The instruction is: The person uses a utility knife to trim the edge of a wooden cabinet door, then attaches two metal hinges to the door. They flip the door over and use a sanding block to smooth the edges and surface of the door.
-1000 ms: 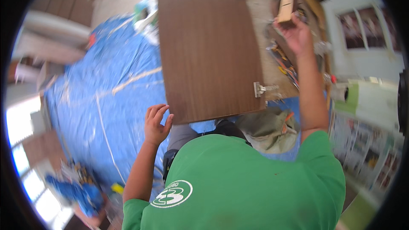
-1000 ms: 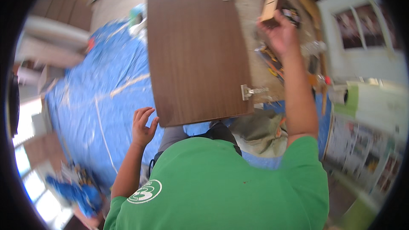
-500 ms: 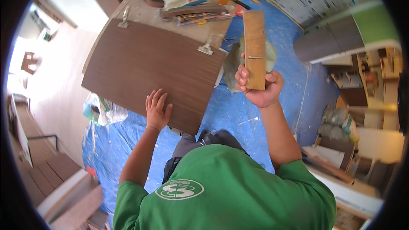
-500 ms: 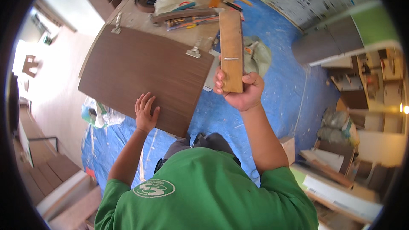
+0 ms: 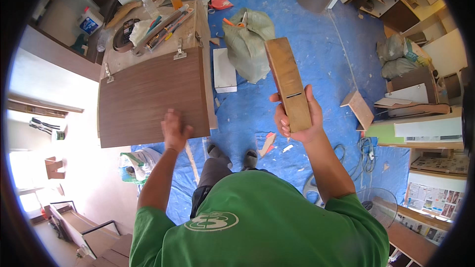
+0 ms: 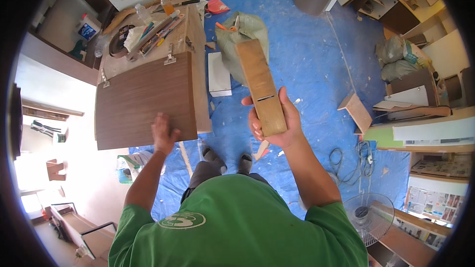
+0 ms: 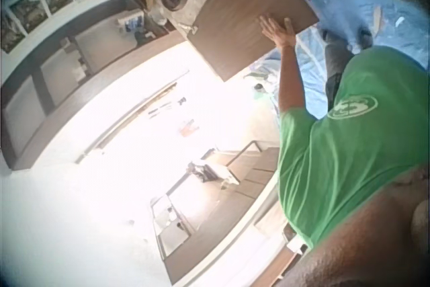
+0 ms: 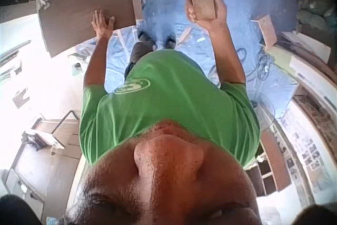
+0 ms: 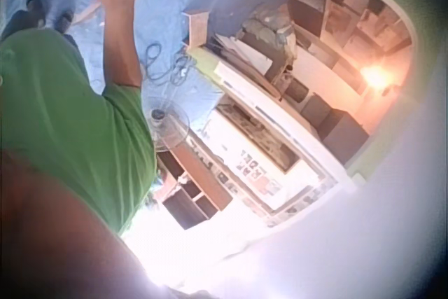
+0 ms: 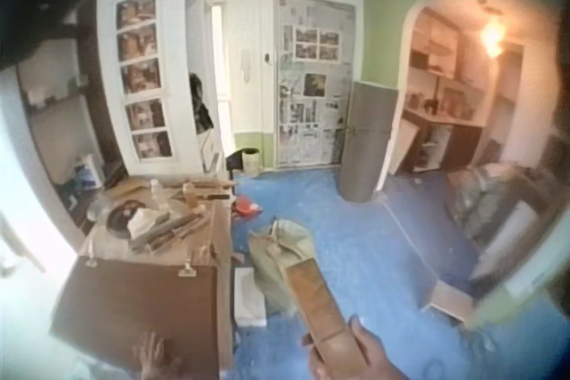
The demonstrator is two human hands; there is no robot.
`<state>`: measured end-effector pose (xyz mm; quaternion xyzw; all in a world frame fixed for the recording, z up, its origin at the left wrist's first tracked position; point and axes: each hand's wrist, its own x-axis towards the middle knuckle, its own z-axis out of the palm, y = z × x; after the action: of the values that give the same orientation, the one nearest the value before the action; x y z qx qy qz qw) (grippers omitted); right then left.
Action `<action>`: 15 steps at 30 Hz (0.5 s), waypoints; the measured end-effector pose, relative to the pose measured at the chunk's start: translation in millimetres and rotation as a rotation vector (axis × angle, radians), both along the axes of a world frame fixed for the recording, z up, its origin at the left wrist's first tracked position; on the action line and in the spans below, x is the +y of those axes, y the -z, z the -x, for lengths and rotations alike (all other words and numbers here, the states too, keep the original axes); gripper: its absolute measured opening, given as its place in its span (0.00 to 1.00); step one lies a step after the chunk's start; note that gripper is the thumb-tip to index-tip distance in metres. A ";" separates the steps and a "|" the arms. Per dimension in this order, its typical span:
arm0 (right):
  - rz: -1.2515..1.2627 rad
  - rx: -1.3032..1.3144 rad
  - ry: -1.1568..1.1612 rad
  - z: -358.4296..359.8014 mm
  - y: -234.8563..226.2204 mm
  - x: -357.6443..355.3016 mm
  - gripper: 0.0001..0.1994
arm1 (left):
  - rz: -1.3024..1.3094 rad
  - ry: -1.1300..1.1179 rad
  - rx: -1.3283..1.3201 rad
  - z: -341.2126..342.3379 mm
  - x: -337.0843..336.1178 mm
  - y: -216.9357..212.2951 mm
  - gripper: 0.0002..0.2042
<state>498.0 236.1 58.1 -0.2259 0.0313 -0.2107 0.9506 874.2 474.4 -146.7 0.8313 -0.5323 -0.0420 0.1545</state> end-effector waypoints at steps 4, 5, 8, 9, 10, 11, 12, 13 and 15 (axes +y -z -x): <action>0.005 0.030 0.142 18.8 9.5 26.5 0.38 | -0.226 0.766 0.238 91.1 17.2 -34.1 0.35; 0.002 0.085 0.222 18.1 11.9 39.8 0.37 | -0.308 0.741 0.296 107.5 20.1 -41.3 0.33; -0.067 0.209 0.342 16.7 29.6 68.7 0.32 | -0.143 0.695 0.255 99.6 11.0 -68.2 0.30; -0.098 0.249 0.363 14.5 39.1 77.0 0.30 | -0.067 0.690 0.168 90.0 6.5 -68.5 0.29; -0.107 0.324 0.387 7.9 46.0 86.7 0.28 | -0.032 0.614 0.170 72.7 2.2 -70.6 0.27; -0.116 0.400 0.410 0.0 52.0 95.9 0.27 | 0.020 0.564 0.175 51.9 0.0 -68.0 0.26; -0.125 0.480 0.438 -9.2 58.2 103.4 0.25 | 0.072 0.518 0.185 28.6 -2.0 -63.6 0.25; -0.051 0.570 0.467 -21.4 67.1 109.3 0.24 | 0.123 0.473 0.194 2.6 -5.4 -59.2 0.24; 0.097 0.755 0.524 -52.2 82.2 120.4 0.22 | 0.179 0.435 0.184 -56.5 -18.2 -50.0 0.22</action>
<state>550.2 356.5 -24.1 -0.3156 0.4214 -0.3483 0.7756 930.7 456.1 -96.7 0.6728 -0.6841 -0.1025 0.2624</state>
